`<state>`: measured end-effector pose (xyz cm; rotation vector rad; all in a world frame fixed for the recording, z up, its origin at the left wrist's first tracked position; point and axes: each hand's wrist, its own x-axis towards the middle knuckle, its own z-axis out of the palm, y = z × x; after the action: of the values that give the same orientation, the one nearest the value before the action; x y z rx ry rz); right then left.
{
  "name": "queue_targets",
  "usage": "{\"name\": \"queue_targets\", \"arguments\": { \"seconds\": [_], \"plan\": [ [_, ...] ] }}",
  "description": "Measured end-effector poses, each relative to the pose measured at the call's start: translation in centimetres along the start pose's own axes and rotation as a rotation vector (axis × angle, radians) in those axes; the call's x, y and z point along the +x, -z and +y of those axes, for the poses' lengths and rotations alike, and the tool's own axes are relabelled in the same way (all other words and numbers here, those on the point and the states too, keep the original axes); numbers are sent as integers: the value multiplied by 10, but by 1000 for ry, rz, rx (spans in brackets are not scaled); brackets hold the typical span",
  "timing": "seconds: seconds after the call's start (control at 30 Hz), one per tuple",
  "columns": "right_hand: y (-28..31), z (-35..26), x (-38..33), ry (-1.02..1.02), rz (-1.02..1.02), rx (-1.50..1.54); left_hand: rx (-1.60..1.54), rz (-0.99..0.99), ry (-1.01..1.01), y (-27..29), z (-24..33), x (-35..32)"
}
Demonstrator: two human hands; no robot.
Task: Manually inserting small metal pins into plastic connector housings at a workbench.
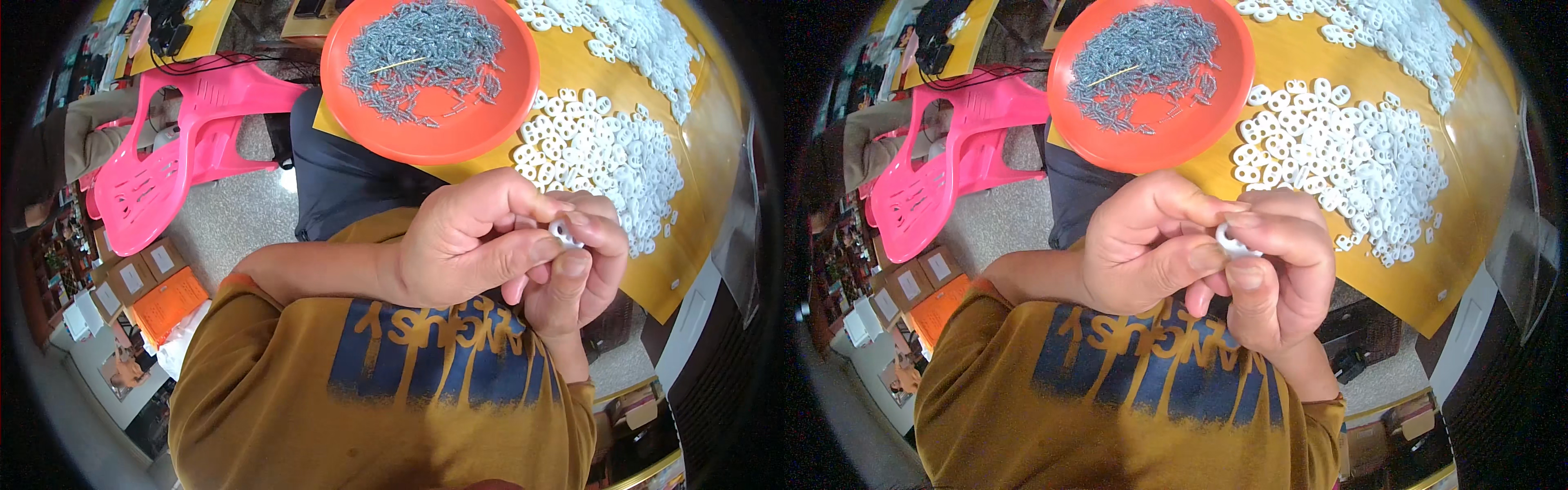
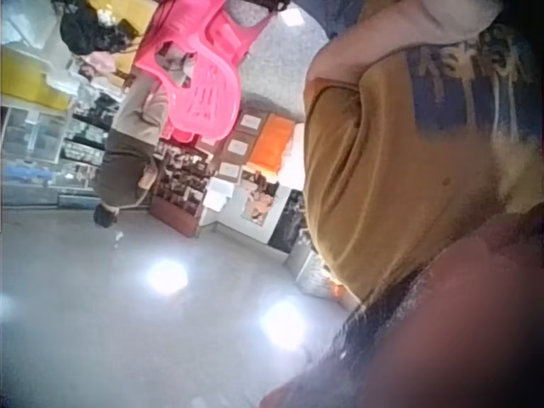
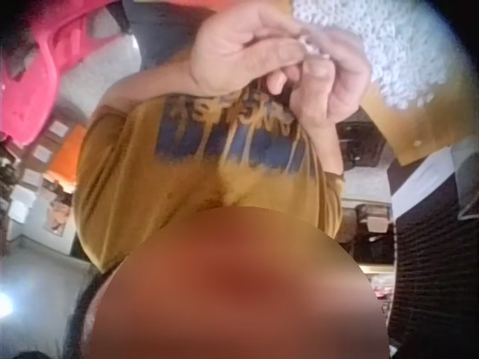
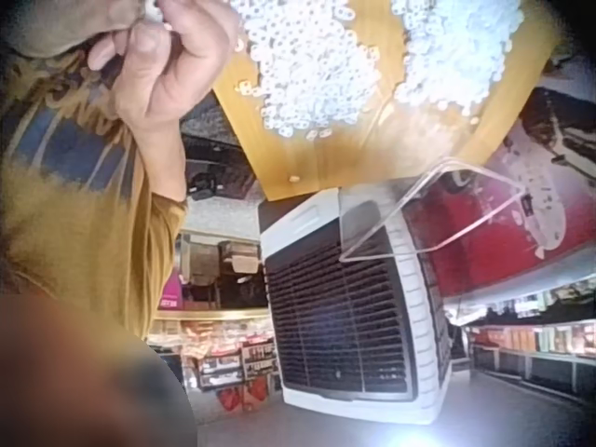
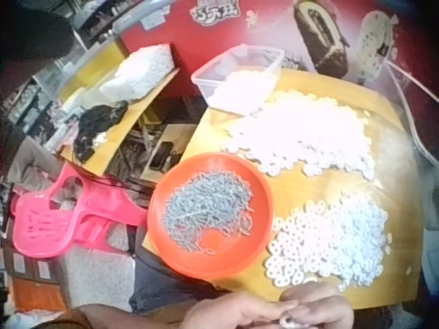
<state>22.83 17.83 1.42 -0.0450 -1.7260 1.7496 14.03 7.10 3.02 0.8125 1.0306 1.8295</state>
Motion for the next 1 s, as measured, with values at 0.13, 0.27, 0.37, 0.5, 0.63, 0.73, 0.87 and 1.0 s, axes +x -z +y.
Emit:
{"name": "queue_targets", "arguments": {
  "seconds": [0.13,0.27,0.37,0.5,0.63,0.73,0.87,1.0],
  "plan": [
    [0,-2,0,-12,3,30,-42,-23,11,2,2,3],
    [0,-6,-1,-66,-9,94,-12,-20,48,4,4,2],
    [1,-6,-1,-77,-12,107,-6,-11,75,4,4,1],
    [4,-3,-2,-57,11,48,-20,-5,100,2,4,2],
    [7,-2,-2,-55,27,40,-28,32,150,0,1,5],
    [9,-5,2,-67,34,54,-22,43,168,-3,4,9],
    [12,-7,4,-23,63,-22,-22,2,201,-2,5,14],
    [19,-8,4,-12,47,-287,-11,77,355,-4,11,20]
  ]
}}
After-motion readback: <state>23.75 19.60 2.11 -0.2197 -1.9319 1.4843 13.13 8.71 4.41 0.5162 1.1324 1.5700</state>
